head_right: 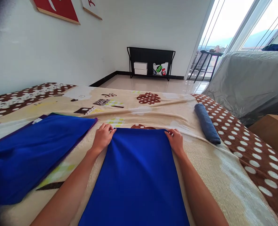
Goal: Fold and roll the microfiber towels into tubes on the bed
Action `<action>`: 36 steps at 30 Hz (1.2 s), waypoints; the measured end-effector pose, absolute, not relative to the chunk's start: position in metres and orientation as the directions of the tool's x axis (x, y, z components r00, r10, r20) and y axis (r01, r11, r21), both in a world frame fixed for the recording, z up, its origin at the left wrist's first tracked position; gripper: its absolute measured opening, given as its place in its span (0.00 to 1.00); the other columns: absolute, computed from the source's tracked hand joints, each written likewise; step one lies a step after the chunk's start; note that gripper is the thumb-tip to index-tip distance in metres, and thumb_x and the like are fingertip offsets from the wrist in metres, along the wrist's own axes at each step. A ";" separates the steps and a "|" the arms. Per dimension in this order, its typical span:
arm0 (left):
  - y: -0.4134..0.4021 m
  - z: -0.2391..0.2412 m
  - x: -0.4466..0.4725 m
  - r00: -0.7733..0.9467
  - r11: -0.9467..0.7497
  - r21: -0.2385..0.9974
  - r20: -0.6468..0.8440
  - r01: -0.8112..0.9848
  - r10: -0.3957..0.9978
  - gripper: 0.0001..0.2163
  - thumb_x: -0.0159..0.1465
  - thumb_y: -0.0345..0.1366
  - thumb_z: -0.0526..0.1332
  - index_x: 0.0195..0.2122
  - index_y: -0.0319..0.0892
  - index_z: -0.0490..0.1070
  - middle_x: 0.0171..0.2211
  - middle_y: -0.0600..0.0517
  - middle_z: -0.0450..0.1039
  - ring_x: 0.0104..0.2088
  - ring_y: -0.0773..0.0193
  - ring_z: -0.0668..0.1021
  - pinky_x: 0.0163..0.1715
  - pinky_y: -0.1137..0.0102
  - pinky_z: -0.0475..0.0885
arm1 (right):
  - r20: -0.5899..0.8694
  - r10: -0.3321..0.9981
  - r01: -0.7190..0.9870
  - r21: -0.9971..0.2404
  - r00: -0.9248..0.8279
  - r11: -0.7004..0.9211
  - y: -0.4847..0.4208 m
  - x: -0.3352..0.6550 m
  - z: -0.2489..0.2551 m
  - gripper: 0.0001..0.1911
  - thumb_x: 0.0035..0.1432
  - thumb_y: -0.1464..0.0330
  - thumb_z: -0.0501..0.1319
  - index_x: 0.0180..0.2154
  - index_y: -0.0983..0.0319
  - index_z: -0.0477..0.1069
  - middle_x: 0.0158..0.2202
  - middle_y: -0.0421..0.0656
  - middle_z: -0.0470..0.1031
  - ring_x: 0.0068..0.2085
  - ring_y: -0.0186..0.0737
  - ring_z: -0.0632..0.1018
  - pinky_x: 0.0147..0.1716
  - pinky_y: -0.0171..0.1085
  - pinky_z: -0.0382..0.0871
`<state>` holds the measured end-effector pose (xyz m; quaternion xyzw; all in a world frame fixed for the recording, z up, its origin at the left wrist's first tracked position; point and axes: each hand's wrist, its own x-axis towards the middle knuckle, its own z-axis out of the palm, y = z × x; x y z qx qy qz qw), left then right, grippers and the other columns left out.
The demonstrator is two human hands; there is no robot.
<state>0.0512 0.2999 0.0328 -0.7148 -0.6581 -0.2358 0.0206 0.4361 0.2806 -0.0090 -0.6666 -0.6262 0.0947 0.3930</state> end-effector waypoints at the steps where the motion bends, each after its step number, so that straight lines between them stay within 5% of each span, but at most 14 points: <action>1: 0.300 0.030 0.050 0.014 -0.119 0.281 0.348 0.952 0.938 0.06 0.67 0.39 0.58 0.35 0.43 0.68 0.40 0.46 0.71 0.45 0.52 0.74 0.45 0.62 0.67 | 0.354 0.918 0.761 -0.641 0.178 0.100 0.281 0.436 -0.010 0.30 0.59 0.43 0.53 0.35 0.61 0.78 0.29 0.45 0.75 0.30 0.40 0.72 0.35 0.39 0.63; 11: 0.308 0.010 0.046 -0.018 -0.080 0.374 0.251 0.924 0.968 0.09 0.66 0.42 0.58 0.39 0.43 0.70 0.41 0.47 0.75 0.44 0.55 0.76 0.44 0.64 0.67 | 0.276 0.957 0.767 -0.632 0.092 0.108 0.282 0.436 -0.011 0.23 0.58 0.51 0.58 0.45 0.58 0.77 0.33 0.43 0.76 0.36 0.42 0.74 0.38 0.38 0.65; 18: 0.309 0.015 0.053 -0.022 -0.097 0.467 0.243 0.879 0.970 0.06 0.63 0.39 0.60 0.37 0.44 0.68 0.40 0.50 0.76 0.43 0.57 0.77 0.43 0.65 0.68 | 0.266 0.956 0.735 -0.672 0.125 0.091 0.284 0.439 -0.010 0.19 0.56 0.52 0.58 0.36 0.60 0.73 0.35 0.44 0.77 0.33 0.39 0.74 0.35 0.38 0.66; 22: 0.311 0.014 0.061 -0.038 -0.105 0.520 0.257 0.848 0.966 0.07 0.67 0.41 0.55 0.40 0.44 0.65 0.39 0.52 0.76 0.38 0.64 0.79 0.41 0.70 0.69 | 0.270 0.939 0.713 -0.700 0.212 0.041 0.286 0.441 -0.007 0.21 0.59 0.51 0.53 0.39 0.62 0.70 0.35 0.46 0.78 0.33 0.41 0.76 0.34 0.38 0.67; 26: 0.311 0.015 0.066 -0.073 -0.085 0.498 0.291 0.863 0.954 0.07 0.67 0.40 0.57 0.42 0.44 0.66 0.39 0.50 0.77 0.43 0.57 0.78 0.50 0.62 0.66 | 0.281 0.922 0.753 -0.658 0.265 -0.015 0.283 0.442 -0.005 0.21 0.60 0.52 0.55 0.44 0.61 0.71 0.35 0.46 0.78 0.36 0.44 0.76 0.39 0.41 0.66; 29: 0.301 0.030 0.072 -0.114 -0.067 0.464 0.351 0.883 0.930 0.10 0.67 0.39 0.56 0.47 0.43 0.68 0.46 0.45 0.76 0.52 0.50 0.74 0.56 0.54 0.61 | 0.333 0.887 0.811 -0.581 0.320 -0.075 0.275 0.437 0.008 0.23 0.60 0.55 0.56 0.50 0.62 0.71 0.47 0.54 0.75 0.50 0.54 0.72 0.51 0.50 0.61; 32: 0.281 0.048 0.092 0.075 -0.258 0.400 0.420 0.879 0.904 0.16 0.69 0.40 0.53 0.55 0.43 0.67 0.56 0.44 0.71 0.59 0.53 0.70 0.60 0.57 0.59 | 0.465 0.860 0.904 -0.426 0.209 0.011 0.259 0.413 0.027 0.26 0.65 0.57 0.53 0.60 0.63 0.65 0.62 0.55 0.65 0.62 0.57 0.64 0.59 0.53 0.54; 36: 0.255 0.042 0.133 0.553 -0.624 0.256 0.298 0.739 0.778 0.25 0.72 0.43 0.48 0.68 0.41 0.53 0.68 0.44 0.57 0.68 0.58 0.59 0.66 0.60 0.54 | 0.377 0.873 0.851 -0.301 -0.308 0.430 0.237 0.360 0.030 0.29 0.70 0.55 0.46 0.67 0.58 0.55 0.69 0.46 0.57 0.68 0.45 0.58 0.65 0.47 0.51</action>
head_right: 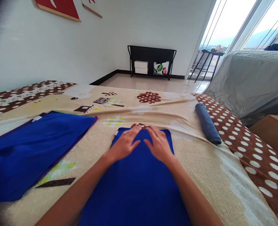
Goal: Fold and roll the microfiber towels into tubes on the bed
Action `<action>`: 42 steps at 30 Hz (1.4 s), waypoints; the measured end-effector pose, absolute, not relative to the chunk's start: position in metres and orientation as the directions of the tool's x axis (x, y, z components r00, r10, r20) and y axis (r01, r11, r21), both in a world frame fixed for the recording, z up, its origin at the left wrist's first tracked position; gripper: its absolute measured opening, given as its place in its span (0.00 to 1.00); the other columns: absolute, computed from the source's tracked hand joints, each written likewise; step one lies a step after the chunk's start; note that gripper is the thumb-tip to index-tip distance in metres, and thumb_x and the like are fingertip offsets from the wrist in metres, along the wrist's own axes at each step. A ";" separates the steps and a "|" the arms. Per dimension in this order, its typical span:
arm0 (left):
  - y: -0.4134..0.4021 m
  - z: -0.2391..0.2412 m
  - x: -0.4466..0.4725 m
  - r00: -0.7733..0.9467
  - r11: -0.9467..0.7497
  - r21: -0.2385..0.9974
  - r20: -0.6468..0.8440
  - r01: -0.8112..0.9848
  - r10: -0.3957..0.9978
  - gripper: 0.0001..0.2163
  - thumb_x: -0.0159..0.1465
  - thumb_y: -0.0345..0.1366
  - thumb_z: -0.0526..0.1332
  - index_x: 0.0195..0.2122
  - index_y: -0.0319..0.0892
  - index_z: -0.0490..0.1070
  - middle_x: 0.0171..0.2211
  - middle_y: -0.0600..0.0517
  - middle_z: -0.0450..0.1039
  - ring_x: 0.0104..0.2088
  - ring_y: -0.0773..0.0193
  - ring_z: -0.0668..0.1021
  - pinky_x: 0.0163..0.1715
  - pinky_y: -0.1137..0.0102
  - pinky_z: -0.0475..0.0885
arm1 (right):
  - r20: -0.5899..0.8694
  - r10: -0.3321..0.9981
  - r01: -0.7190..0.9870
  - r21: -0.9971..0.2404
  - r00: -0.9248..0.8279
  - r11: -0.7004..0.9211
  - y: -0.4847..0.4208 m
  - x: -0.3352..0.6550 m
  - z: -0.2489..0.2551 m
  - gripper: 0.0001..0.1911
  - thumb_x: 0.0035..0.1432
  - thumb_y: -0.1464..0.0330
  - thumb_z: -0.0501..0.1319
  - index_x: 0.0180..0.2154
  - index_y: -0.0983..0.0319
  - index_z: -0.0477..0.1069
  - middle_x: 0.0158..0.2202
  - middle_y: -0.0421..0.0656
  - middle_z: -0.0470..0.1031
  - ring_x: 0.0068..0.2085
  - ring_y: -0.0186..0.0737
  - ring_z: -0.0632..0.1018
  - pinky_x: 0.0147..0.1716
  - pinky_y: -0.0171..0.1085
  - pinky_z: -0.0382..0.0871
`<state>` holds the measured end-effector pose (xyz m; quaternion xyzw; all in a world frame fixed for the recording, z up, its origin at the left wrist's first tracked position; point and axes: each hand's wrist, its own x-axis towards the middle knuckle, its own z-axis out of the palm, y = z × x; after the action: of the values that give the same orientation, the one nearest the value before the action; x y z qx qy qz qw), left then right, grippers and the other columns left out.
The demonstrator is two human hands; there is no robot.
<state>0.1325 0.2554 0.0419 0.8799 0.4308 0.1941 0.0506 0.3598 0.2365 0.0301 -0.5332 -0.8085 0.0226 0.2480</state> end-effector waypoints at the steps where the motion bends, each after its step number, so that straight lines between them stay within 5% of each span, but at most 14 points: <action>1: 0.252 0.035 0.139 0.598 -0.643 0.235 0.241 0.728 0.765 0.26 0.72 0.44 0.47 0.69 0.41 0.51 0.70 0.44 0.54 0.69 0.58 0.56 0.67 0.59 0.52 | 0.311 0.866 0.823 -0.303 -0.391 0.481 0.233 0.350 0.025 0.31 0.70 0.53 0.45 0.69 0.58 0.52 0.70 0.45 0.55 0.69 0.43 0.57 0.66 0.47 0.51; 4: 0.254 0.015 0.139 0.505 -0.528 0.200 0.158 0.825 0.849 0.27 0.71 0.46 0.47 0.70 0.45 0.51 0.71 0.46 0.50 0.70 0.57 0.54 0.68 0.55 0.49 | 0.177 0.899 0.847 -0.305 -0.400 0.436 0.235 0.347 0.006 0.34 0.69 0.49 0.44 0.69 0.57 0.50 0.71 0.44 0.52 0.71 0.42 0.53 0.68 0.48 0.47; 8: 0.269 0.006 0.112 0.212 -0.243 0.205 0.162 0.948 0.964 0.27 0.71 0.50 0.45 0.69 0.47 0.54 0.70 0.46 0.50 0.70 0.54 0.55 0.68 0.49 0.47 | 0.153 0.980 0.944 -0.285 -0.125 0.165 0.250 0.388 -0.008 0.34 0.69 0.49 0.42 0.69 0.58 0.52 0.71 0.44 0.51 0.71 0.42 0.52 0.69 0.50 0.42; 12: 0.272 0.016 0.096 0.131 -0.159 0.196 0.150 0.968 0.980 0.27 0.71 0.51 0.46 0.68 0.47 0.56 0.70 0.45 0.52 0.70 0.51 0.55 0.67 0.43 0.44 | 0.110 0.994 0.963 -0.264 -0.026 0.054 0.256 0.413 -0.005 0.36 0.69 0.48 0.42 0.70 0.62 0.50 0.71 0.46 0.49 0.71 0.44 0.52 0.69 0.50 0.43; 22: 0.235 0.026 0.137 0.543 -0.553 0.169 0.107 0.816 0.833 0.26 0.72 0.41 0.45 0.71 0.44 0.48 0.72 0.48 0.45 0.71 0.58 0.51 0.68 0.51 0.47 | 0.227 0.934 0.909 -0.252 -0.277 0.331 0.227 0.351 0.005 0.36 0.69 0.49 0.42 0.70 0.62 0.50 0.71 0.47 0.48 0.71 0.43 0.50 0.69 0.49 0.44; 35: 0.226 0.020 0.136 0.545 -0.565 0.130 0.158 0.815 0.823 0.25 0.73 0.44 0.46 0.70 0.45 0.51 0.70 0.46 0.50 0.70 0.57 0.55 0.68 0.52 0.50 | 0.219 0.937 0.918 -0.231 -0.273 0.322 0.215 0.341 0.008 0.30 0.70 0.55 0.47 0.67 0.63 0.56 0.69 0.47 0.54 0.70 0.43 0.55 0.68 0.50 0.50; 42: 0.093 0.012 0.082 0.629 -0.639 -0.062 0.274 0.767 0.728 0.27 0.72 0.41 0.51 0.71 0.52 0.47 0.70 0.53 0.53 0.68 0.60 0.61 0.63 0.60 0.60 | 0.272 0.852 0.854 -0.151 -0.448 0.497 0.086 0.380 0.002 0.29 0.70 0.61 0.50 0.69 0.54 0.50 0.70 0.40 0.52 0.69 0.43 0.58 0.66 0.48 0.59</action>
<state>0.0821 0.0935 0.0118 0.8982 0.4160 0.1126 -0.0866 0.3799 0.0861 0.0022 -0.5013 -0.8509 -0.0041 0.1573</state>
